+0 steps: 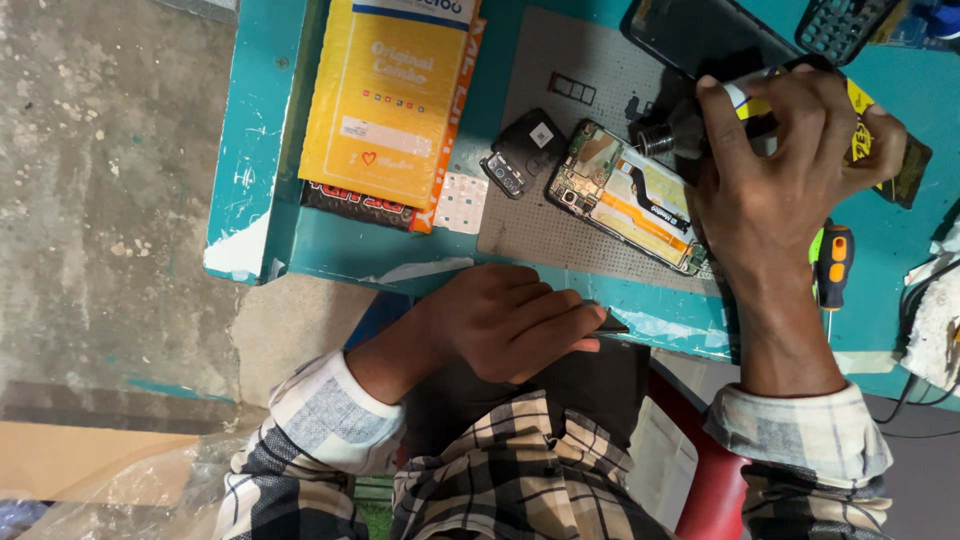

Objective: The person replaces the battery in a disassembled smartphone. They apply adhesive to the new battery, place it into the phone chassis, and then reattach a small internal component using tweezers and a screwdriver.

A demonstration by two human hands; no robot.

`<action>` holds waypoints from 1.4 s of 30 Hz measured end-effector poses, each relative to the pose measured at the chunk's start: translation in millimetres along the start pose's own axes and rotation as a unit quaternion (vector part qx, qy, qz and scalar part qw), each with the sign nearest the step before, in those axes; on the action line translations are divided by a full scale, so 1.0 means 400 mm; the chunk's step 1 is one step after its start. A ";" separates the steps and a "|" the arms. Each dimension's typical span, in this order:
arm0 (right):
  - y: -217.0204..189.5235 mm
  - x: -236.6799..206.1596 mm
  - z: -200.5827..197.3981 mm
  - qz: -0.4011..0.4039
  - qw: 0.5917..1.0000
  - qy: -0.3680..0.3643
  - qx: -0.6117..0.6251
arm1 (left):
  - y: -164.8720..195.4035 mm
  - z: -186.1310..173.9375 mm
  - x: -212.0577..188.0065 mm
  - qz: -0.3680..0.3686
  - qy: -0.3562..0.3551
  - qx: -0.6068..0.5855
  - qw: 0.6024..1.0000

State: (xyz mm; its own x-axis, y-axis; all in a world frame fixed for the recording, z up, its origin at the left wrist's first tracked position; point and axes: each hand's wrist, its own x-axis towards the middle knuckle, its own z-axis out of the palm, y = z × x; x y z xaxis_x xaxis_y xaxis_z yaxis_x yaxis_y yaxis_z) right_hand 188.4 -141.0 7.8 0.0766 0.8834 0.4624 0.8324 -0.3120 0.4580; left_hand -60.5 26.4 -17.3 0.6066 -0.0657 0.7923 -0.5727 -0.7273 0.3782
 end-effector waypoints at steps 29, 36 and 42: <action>0.006 -0.005 0.003 -0.002 1.000 -0.004 -0.005 | 0.000 0.001 0.001 -0.003 0.000 -0.006 1.000; 0.006 -0.009 0.005 0.006 1.000 -0.007 0.002 | -0.002 0.000 0.002 -0.002 -0.004 -0.010 1.000; 0.017 -0.015 0.001 0.030 0.998 -0.017 0.043 | -0.003 0.001 0.001 -0.001 -0.004 -0.010 1.000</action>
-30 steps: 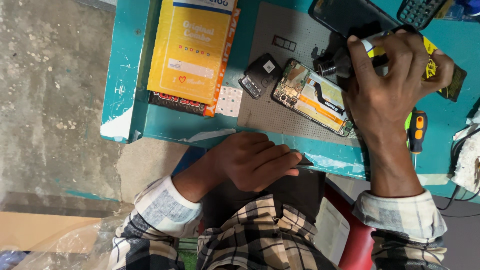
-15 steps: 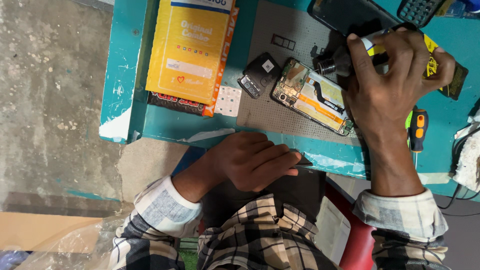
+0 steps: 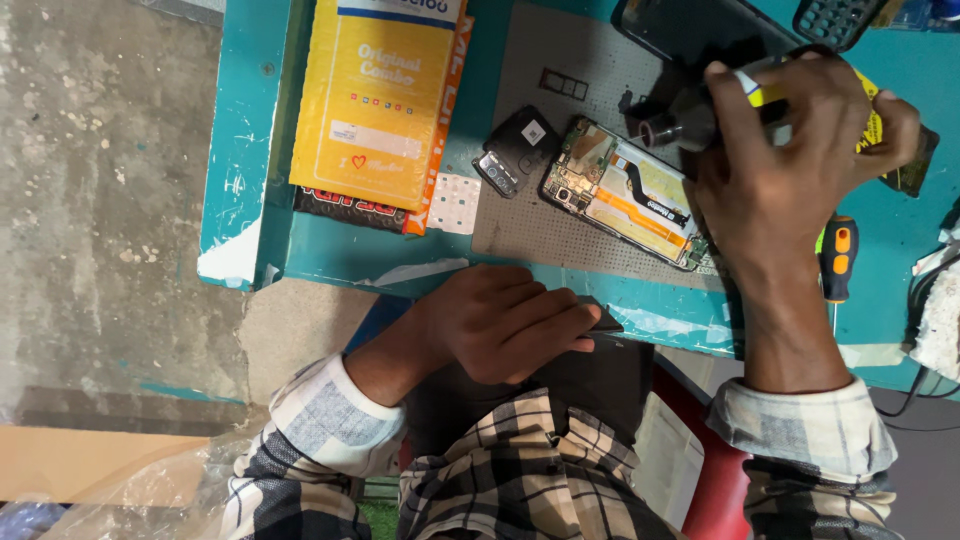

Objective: The person replaces the battery in a disassembled smartphone. They apply adhesive to the new battery, place it into the phone chassis, and then reattach a small internal component using tweezers and a screwdriver.

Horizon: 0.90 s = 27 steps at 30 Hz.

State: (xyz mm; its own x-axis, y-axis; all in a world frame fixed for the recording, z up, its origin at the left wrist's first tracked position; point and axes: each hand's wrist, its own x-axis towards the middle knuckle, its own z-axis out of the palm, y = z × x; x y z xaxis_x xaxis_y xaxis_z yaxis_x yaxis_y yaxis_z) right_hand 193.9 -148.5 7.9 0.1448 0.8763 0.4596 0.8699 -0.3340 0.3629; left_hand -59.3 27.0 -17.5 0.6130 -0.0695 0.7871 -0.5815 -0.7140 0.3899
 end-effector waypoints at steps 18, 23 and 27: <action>0.011 -0.014 -0.054 -0.026 0.961 0.171 0.216 | 0.027 -0.066 0.014 -0.012 -0.033 0.293 0.956; -0.010 -0.009 -0.069 -0.045 0.969 0.134 0.201 | 0.024 -0.058 0.016 -0.040 -0.014 0.312 0.949; -0.026 -0.007 -0.084 -0.048 0.974 0.104 0.196 | 0.022 -0.060 0.010 -0.050 -0.021 0.335 0.941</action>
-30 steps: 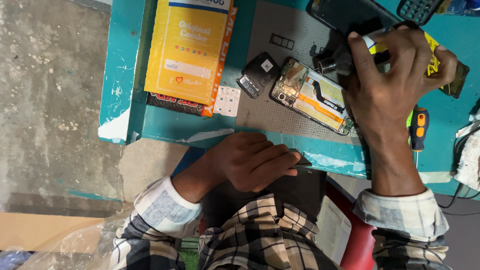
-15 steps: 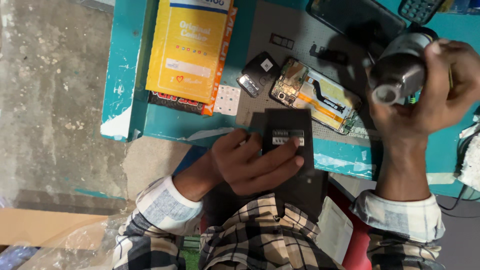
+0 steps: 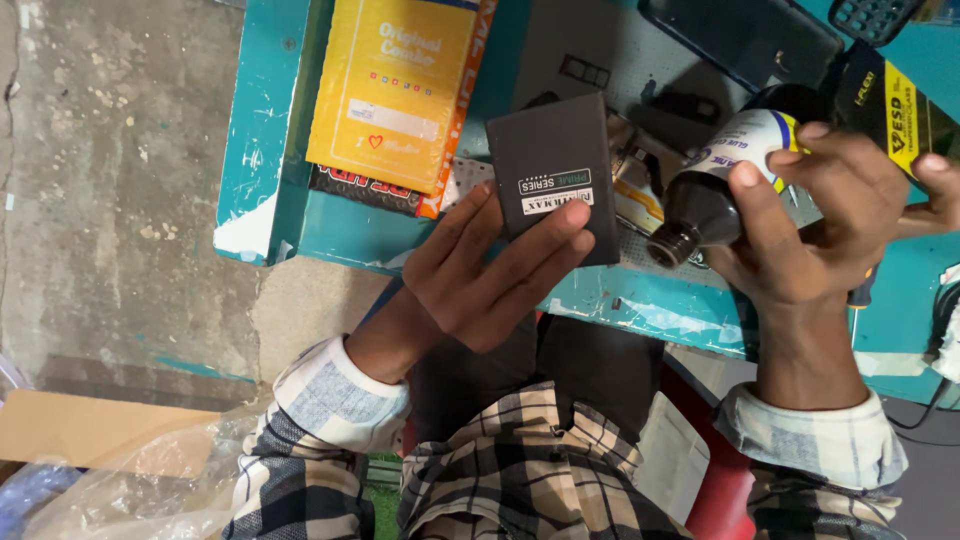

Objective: The person replaces the battery in a disassembled smartphone. They apply adhesive to the new battery, place it into the phone chassis, and then reattach a small internal component using tweezers and a screwdriver.

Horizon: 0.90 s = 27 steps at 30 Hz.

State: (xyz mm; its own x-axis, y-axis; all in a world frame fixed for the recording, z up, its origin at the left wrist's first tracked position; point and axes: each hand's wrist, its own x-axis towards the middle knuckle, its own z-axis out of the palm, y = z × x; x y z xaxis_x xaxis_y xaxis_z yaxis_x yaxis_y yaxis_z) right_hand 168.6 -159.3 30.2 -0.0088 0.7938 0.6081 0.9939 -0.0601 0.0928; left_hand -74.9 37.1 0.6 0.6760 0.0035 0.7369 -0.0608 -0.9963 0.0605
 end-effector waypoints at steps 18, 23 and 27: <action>-0.038 0.057 -0.005 -0.056 0.998 -0.006 -0.038 | -0.004 0.011 0.004 -0.011 0.033 -0.010 0.999; -0.047 0.069 -0.012 -0.080 0.992 0.012 -0.099 | -0.006 0.008 0.004 -0.010 0.027 -0.004 1.000; -0.046 0.059 -0.012 -0.048 0.998 -0.008 -0.038 | -0.005 0.010 0.004 -0.013 0.026 -0.008 1.000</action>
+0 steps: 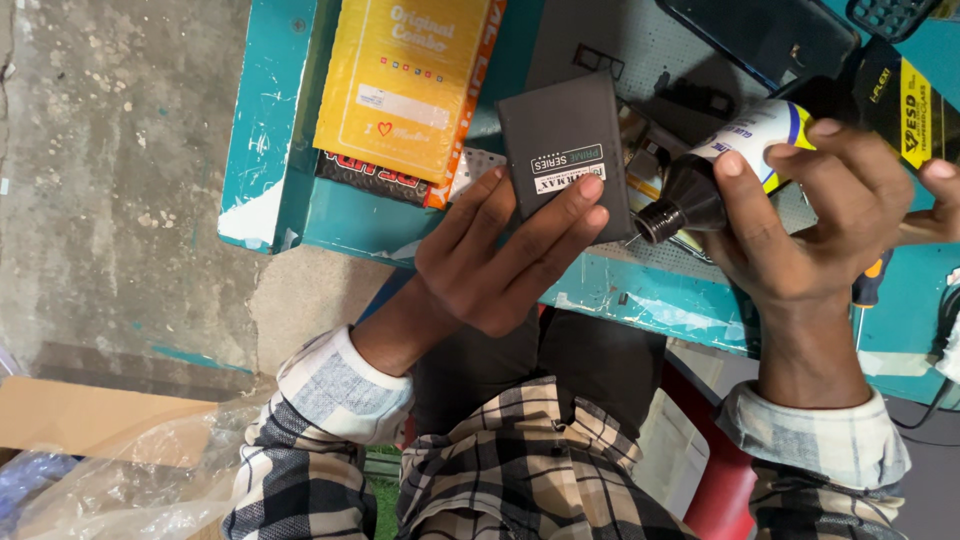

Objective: The person replaces the battery in a disassembled smartphone. They apply adhesive to the new battery, place it into the phone chassis, and then reattach a small internal component using tweezers and a screwdriver.

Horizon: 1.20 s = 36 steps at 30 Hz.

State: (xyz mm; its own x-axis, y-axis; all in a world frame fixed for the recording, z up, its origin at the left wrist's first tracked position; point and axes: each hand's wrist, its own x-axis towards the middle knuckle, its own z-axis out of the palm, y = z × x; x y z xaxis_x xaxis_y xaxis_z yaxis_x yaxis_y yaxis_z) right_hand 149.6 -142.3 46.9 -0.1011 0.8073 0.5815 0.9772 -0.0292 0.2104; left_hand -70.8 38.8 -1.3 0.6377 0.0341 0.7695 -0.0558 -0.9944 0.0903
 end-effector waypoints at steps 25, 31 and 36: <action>0.013 -0.016 -0.004 -0.032 0.999 -0.004 -0.034 | 0.006 0.009 0.002 -0.010 -0.009 0.018 1.000; 0.010 -0.014 -0.003 -0.029 0.999 -0.001 -0.026 | 0.004 0.010 0.001 -0.013 -0.005 0.009 1.000; 0.000 0.000 -0.010 -0.019 0.999 -0.008 -0.031 | 0.005 0.009 0.000 -0.014 -0.009 0.006 1.000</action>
State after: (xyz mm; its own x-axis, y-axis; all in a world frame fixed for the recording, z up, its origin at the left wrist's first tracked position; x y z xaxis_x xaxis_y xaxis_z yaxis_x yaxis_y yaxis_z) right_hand 149.0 -144.5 50.0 -0.1349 0.8180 0.5592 0.9593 -0.0333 0.2803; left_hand -68.0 36.6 -3.5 0.6524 0.0605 0.7555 -0.0289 -0.9941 0.1045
